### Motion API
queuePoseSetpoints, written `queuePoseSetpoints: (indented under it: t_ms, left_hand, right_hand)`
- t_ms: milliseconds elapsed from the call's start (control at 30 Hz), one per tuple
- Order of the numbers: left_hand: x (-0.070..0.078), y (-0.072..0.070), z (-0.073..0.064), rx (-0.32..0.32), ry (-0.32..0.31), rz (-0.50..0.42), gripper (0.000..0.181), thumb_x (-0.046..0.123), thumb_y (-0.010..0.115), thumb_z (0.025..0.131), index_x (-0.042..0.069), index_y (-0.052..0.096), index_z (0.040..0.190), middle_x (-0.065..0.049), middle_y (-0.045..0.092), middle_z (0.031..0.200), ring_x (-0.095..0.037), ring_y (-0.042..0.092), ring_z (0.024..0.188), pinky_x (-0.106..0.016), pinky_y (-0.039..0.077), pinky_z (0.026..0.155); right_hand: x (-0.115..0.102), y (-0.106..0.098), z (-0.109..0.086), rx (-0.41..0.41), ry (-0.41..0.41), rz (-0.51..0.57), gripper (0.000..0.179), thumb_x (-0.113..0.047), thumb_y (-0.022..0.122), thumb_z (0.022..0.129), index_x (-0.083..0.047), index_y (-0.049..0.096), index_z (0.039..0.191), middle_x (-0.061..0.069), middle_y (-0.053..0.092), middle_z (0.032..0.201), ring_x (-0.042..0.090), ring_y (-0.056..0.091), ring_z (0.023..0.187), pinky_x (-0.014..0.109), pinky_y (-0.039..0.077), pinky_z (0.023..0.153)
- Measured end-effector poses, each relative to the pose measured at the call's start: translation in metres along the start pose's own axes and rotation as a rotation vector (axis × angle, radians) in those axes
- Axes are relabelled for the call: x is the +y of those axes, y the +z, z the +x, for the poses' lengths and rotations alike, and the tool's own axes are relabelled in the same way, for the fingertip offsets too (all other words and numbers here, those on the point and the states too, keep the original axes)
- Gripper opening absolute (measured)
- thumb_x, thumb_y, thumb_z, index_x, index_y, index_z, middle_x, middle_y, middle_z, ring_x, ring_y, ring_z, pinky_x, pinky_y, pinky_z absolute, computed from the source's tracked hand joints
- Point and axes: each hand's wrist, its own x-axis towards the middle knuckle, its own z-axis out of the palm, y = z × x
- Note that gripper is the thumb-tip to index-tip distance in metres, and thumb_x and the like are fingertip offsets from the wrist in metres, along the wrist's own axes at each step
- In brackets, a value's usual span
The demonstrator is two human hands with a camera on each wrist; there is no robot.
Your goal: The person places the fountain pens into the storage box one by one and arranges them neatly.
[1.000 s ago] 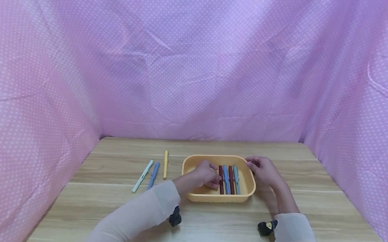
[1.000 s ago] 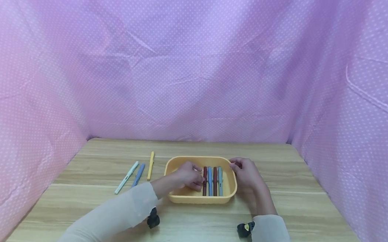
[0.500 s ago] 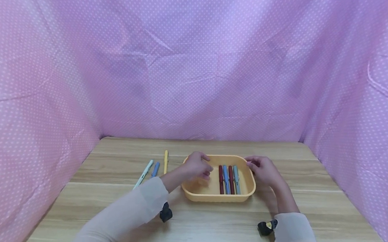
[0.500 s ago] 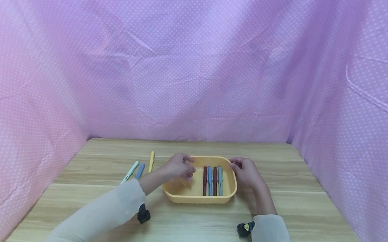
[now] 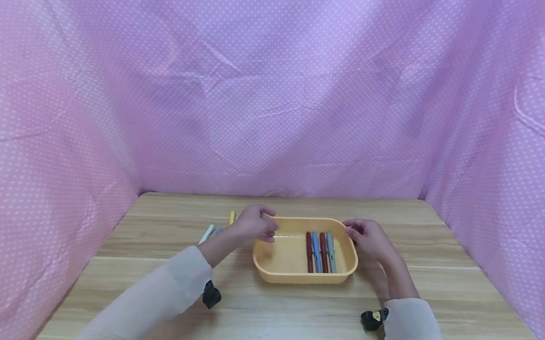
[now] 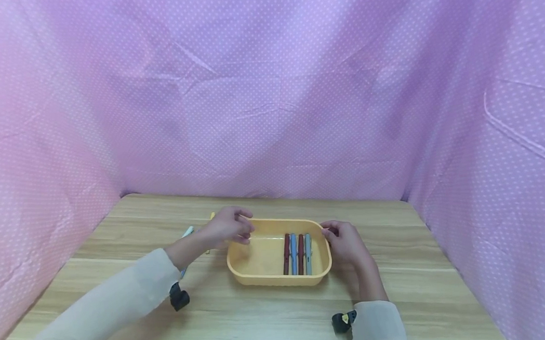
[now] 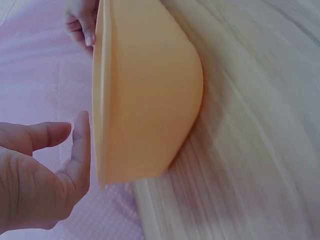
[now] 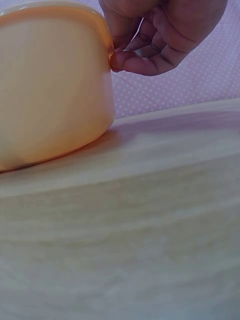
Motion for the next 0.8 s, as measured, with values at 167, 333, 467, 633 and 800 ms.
queuePoseSetpoints:
  t_ms: [167,333,467,633,800]
  left_hand:
    - [-0.001,-0.019,-0.009,0.007,0.008,0.012,0.053,-0.006,0.062,0.095,-0.01,0.042,0.144,-0.029,0.064,0.121,-0.043,0.066,0.106,-0.035,0.065,0.08]
    - [-0.002,-0.035,-0.015,0.059,-0.008,0.014,0.054,-0.005,0.066,0.093,-0.009,0.044,0.143,-0.023,0.065,0.113,-0.037,0.068,0.098,-0.037,0.065,0.08]
    - [-0.005,-0.048,-0.02,0.098,-0.035,0.02,0.054,-0.006,0.066,0.093,-0.008,0.045,0.142,-0.022,0.064,0.115,-0.034,0.068,0.097,-0.038,0.065,0.082]
    - [-0.011,-0.064,-0.028,0.112,-0.034,0.027,0.054,-0.005,0.065,0.094,-0.01,0.042,0.143,-0.025,0.061,0.119,-0.034,0.067,0.098,-0.038,0.064,0.085]
    - [-0.021,-0.082,-0.036,0.122,-0.03,0.028,0.057,-0.003,0.067,0.094,-0.012,0.04,0.144,-0.021,0.06,0.114,-0.029,0.068,0.09,-0.041,0.063,0.087]
  right_hand:
    - [-0.001,0.0,0.0,-0.004,-0.005,0.007,0.026,-0.005,0.054,0.105,0.008,0.065,0.125,0.018,0.072,0.107,0.025,0.068,0.096,0.027,0.061,0.077]
    - [0.0,0.001,0.0,-0.002,0.003,0.013,0.026,-0.005,0.053,0.106,0.008,0.065,0.125,0.018,0.072,0.109,0.025,0.068,0.097,0.028,0.061,0.078]
    - [0.0,0.0,0.0,-0.001,0.01,0.013,0.026,-0.005,0.053,0.106,0.007,0.066,0.125,0.018,0.072,0.108,0.025,0.068,0.097,0.028,0.061,0.079]
    - [-0.001,0.0,0.0,0.0,0.009,0.006,0.026,-0.005,0.054,0.106,0.007,0.066,0.125,0.017,0.072,0.107,0.024,0.067,0.095,0.026,0.06,0.077]
    - [-0.004,0.001,0.0,0.003,0.002,0.007,0.026,-0.005,0.055,0.105,0.008,0.066,0.124,0.017,0.072,0.105,0.023,0.067,0.093,0.025,0.06,0.075]
